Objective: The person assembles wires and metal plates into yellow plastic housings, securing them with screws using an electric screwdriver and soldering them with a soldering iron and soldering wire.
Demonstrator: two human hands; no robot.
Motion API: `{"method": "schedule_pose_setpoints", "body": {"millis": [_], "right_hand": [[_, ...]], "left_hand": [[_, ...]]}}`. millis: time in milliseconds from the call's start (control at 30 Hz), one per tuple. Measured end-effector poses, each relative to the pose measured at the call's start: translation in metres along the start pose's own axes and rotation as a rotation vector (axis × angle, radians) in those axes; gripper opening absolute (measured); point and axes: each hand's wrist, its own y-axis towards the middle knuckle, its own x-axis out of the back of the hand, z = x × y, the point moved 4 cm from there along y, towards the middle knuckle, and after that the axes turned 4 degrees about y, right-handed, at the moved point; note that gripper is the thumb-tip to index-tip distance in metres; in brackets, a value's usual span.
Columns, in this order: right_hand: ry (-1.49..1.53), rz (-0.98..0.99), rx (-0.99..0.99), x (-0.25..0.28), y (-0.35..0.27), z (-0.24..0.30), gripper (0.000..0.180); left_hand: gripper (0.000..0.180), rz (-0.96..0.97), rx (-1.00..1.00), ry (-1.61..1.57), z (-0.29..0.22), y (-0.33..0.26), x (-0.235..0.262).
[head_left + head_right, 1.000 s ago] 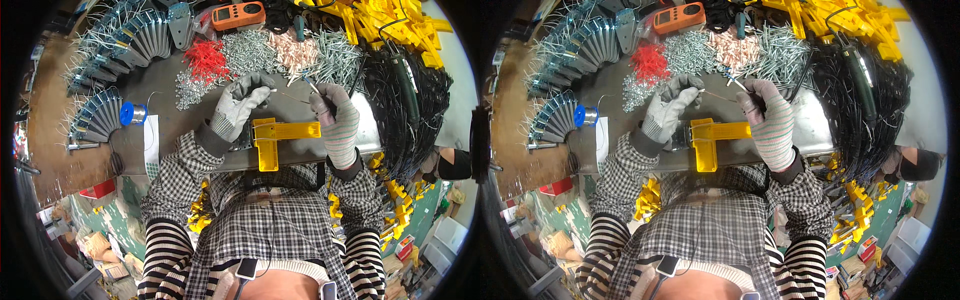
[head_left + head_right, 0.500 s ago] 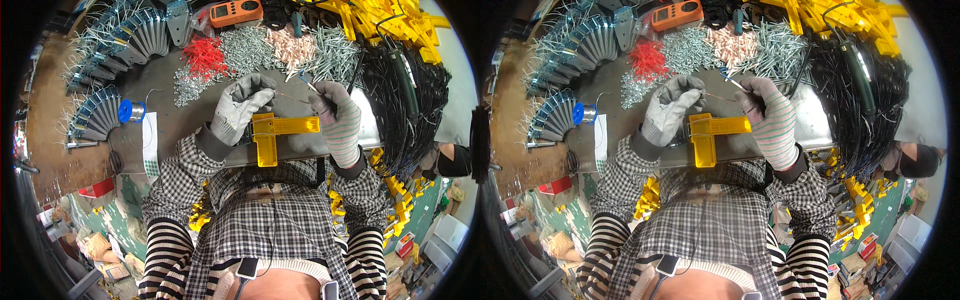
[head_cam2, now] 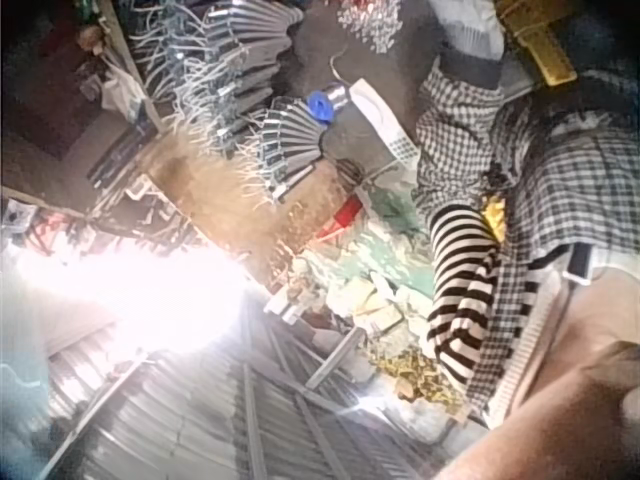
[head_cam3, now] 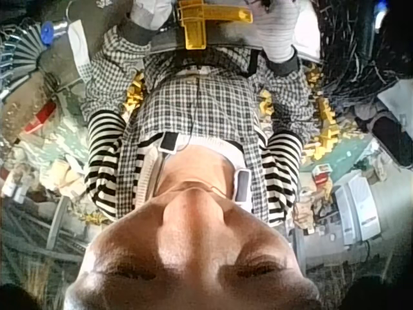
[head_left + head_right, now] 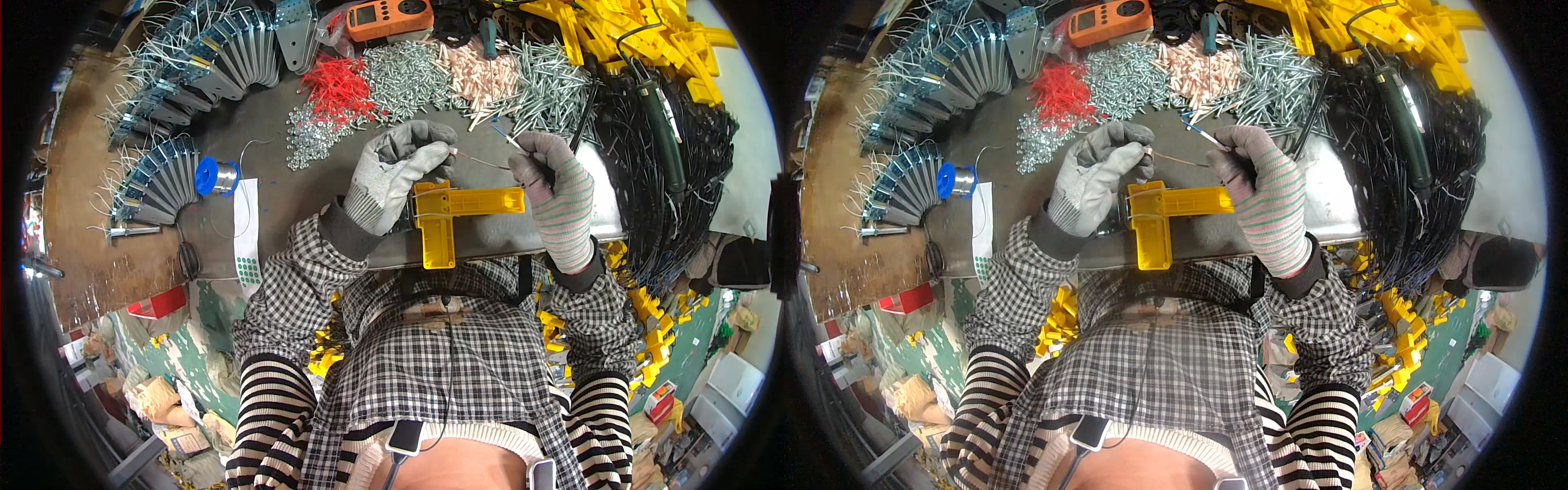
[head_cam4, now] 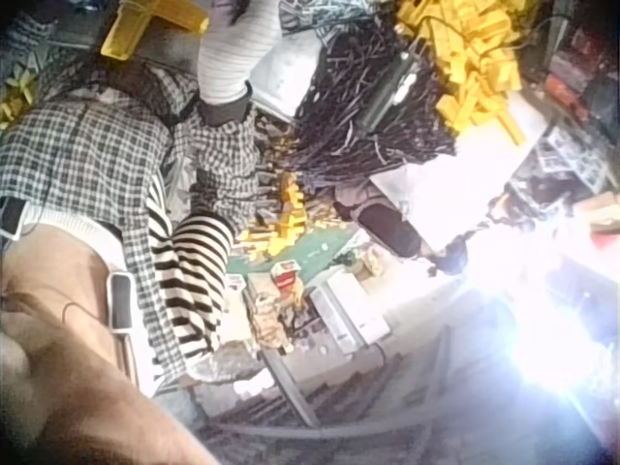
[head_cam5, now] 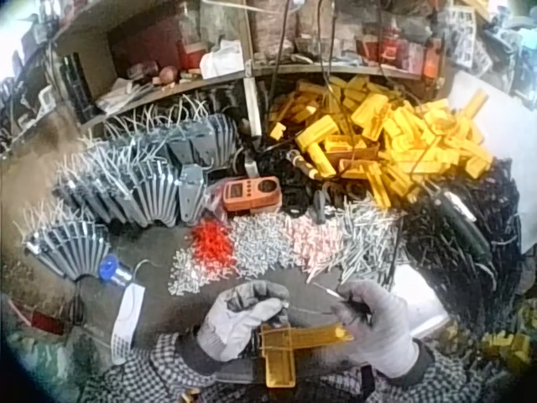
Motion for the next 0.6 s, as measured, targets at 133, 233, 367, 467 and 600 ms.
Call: {"method": "schedule_pose_setpoints", "body": {"millis": [133,233,367,467,600], "right_hand": [[0.02,0.007,-0.016,0.0013,-0.0007,-0.0002,0.018],[0.022,0.012,-0.02,0.0014,-0.0016,-0.0002,0.018],[0.017,0.007,-0.001,0.0024,-0.0029,0.0017,0.019],[0.028,0.007,0.002,0.0021,-0.003,-0.0006,0.019],[0.031,0.011,-0.007,0.0032,-0.0045,0.0012,0.02]], "left_hand": [[0.016,-0.009,0.023,0.039,-0.0012,-0.0024,-0.0018],[0.015,-0.019,-0.013,0.084,-0.0013,-0.0032,-0.0015],[0.015,0.007,-0.01,0.084,-0.001,-0.0025,-0.0012],[0.015,0.026,-0.018,0.058,0.0009,-0.0032,-0.0012],[0.015,0.06,-0.028,-0.014,0.0044,-0.0015,0.0]]}}
